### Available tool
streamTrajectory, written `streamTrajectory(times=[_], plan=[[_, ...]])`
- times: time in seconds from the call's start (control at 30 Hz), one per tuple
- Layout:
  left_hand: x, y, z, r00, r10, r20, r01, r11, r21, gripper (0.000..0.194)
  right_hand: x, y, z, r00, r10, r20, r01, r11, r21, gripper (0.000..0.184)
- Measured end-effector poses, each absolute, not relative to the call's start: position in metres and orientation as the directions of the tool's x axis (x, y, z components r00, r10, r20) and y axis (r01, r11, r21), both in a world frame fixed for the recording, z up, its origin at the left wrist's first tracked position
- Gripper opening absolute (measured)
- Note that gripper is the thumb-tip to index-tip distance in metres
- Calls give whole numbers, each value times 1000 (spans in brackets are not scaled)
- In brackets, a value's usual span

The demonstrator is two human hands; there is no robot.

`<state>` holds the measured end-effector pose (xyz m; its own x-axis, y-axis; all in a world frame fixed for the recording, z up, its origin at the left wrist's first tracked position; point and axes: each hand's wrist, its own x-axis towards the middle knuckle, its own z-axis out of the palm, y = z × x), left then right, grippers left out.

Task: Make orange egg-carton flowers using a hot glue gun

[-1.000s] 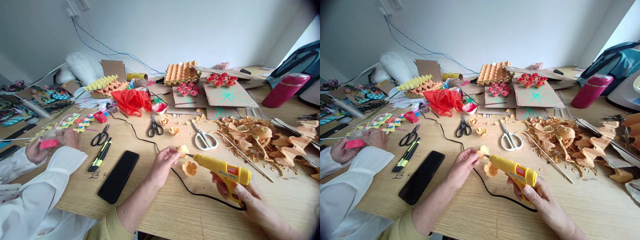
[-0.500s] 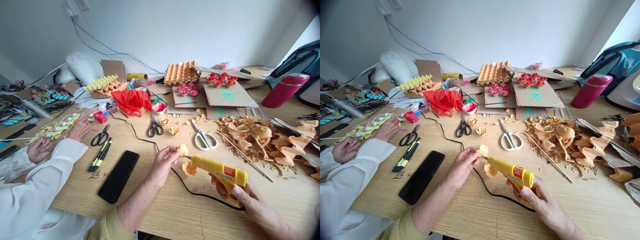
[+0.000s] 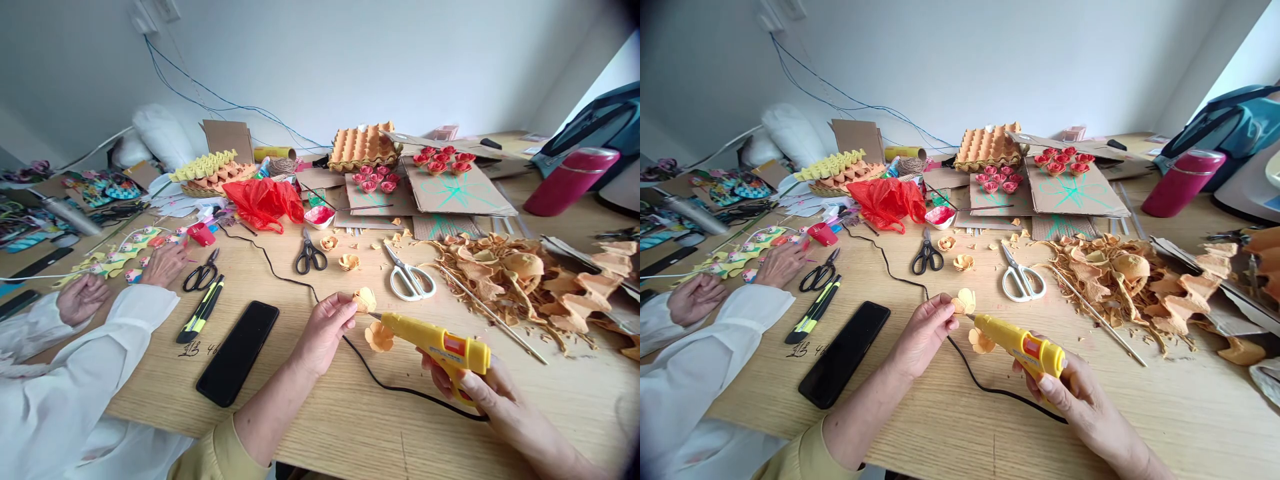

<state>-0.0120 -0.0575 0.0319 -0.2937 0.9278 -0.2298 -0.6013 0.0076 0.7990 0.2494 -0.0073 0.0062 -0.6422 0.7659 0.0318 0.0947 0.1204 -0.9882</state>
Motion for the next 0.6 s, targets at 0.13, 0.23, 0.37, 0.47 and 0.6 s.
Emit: streamTrajectory(times=[0.13,0.23,0.37,0.47,0.6], plan=[[-12,-57,33,-284,929,-238,-630,7,777,35,250,-8,4,-636,772,13,110,107,-988,48],[-12,-57,32,-272,929,-250,-656,11,754,35,250,-7,2,-629,777,21,107,114,-988,48],[-13,-58,31,-261,926,-272,-697,14,717,33,250,-7,1,-626,780,27,119,130,-984,48],[-13,-58,30,-254,920,-299,-728,22,685,32,250,-7,1,-630,776,14,113,110,-987,49],[-14,-58,28,-219,919,-327,-753,54,656,32,249,-8,4,-618,786,9,98,88,-991,51]])
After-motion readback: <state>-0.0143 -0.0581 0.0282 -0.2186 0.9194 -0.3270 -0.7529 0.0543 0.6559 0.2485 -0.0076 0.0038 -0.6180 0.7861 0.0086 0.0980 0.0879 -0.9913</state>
